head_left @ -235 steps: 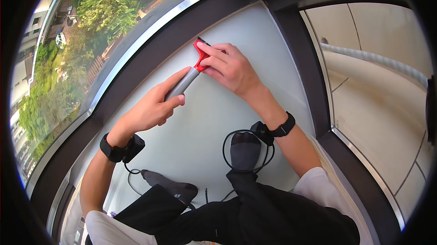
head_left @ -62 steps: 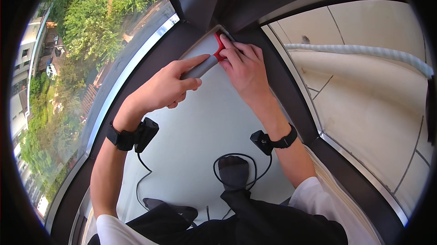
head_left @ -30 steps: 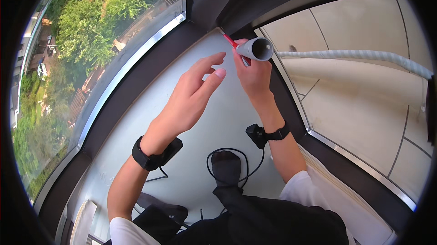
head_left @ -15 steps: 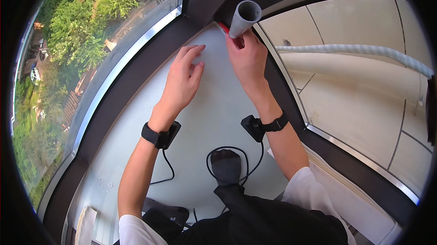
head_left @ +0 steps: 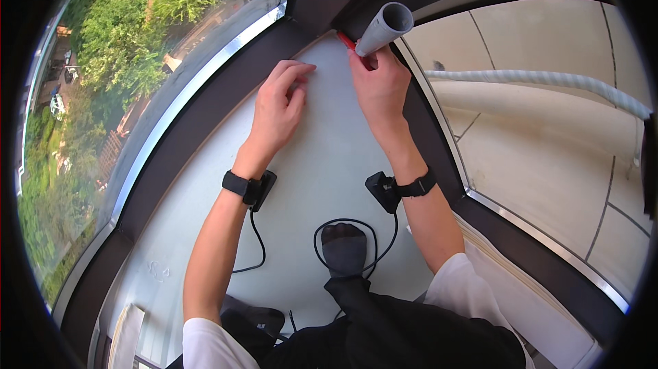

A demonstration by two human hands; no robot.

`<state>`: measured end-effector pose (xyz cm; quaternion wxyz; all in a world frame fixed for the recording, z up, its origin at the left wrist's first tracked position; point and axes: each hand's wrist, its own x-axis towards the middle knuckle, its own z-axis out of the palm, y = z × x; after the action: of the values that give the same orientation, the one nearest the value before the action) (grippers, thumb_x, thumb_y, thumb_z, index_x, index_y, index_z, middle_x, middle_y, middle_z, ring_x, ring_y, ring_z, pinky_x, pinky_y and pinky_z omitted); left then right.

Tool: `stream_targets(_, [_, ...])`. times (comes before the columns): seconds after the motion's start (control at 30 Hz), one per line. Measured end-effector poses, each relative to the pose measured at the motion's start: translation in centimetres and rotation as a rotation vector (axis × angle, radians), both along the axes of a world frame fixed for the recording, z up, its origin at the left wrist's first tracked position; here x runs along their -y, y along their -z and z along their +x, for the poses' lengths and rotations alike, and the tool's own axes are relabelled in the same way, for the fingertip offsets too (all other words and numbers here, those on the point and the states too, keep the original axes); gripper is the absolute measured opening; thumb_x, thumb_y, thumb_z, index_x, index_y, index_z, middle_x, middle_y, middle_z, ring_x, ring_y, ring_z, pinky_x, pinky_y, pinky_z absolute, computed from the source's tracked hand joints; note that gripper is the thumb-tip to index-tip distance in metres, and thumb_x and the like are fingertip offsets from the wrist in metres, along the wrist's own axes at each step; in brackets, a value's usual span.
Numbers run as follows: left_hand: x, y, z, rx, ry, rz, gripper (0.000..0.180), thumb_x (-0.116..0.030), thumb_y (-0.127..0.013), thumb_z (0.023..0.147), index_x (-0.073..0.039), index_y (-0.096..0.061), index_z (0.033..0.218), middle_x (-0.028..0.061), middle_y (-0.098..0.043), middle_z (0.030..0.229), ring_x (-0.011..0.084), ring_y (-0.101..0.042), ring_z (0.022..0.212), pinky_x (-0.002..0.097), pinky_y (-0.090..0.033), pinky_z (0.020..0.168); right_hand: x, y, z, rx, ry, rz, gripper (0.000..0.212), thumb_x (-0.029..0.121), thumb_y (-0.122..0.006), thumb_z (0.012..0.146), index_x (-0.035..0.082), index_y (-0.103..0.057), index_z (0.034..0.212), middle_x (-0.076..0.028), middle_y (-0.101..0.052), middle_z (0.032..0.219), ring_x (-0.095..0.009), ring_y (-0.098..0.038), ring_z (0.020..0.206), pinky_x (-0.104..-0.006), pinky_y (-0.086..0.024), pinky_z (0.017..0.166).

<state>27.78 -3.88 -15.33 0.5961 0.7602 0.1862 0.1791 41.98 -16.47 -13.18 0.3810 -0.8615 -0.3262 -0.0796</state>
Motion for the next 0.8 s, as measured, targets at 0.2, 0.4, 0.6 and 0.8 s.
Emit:
stream_targets(0.2, [0.05,0.30,0.05,0.030,-0.017,0.003,0.034,0.010,-0.050,0.090,0.002,-0.067,0.118,0.0096,-0.063,0.115,0.0187,-0.065,0.094,0.0302,-0.055,0.078,-0.25,0.00,-0.02,0.039,-0.003,-0.023,0.015,0.011,-0.075,0.089,0.005,-0.063,0.095,-0.014,-0.070,0.082,-0.037,-0.070,0.075,-0.0439,-0.056,0.067])
stream_targets(0.4, [0.03,0.29,0.10,0.048,-0.034,-0.006,0.033,0.011,-0.052,0.088,0.002,-0.068,0.115,0.0109,-0.064,0.111,0.0218,-0.067,0.091,0.0322,-0.055,0.079,-0.22,-0.27,-0.27,0.018,-0.027,-0.064,0.012,0.010,-0.072,0.090,0.005,-0.063,0.097,-0.014,-0.070,0.084,-0.038,-0.068,0.075,-0.0449,-0.055,0.066])
stream_targets(0.6, [-0.10,0.44,0.08,0.053,-0.006,0.013,0.035,0.013,-0.048,0.090,0.003,-0.067,0.117,0.0086,-0.063,0.114,0.0152,-0.064,0.089,0.0287,-0.056,0.074,0.05,0.03,-0.60,0.041,-0.035,-0.037,0.011,0.009,-0.073,0.090,0.005,-0.064,0.097,-0.013,-0.070,0.085,-0.038,-0.069,0.076,-0.0438,-0.056,0.067])
stream_targets(0.8, [-0.20,0.46,0.11,0.060,0.000,0.016,0.036,0.013,-0.048,0.089,0.003,-0.067,0.117,0.0087,-0.062,0.114,0.0154,-0.064,0.088,0.0286,-0.056,0.073,0.14,0.05,-0.40,0.018,0.000,0.004,0.012,0.008,-0.073,0.090,0.005,-0.064,0.098,-0.013,-0.071,0.087,-0.036,-0.070,0.076,-0.0421,-0.056,0.068])
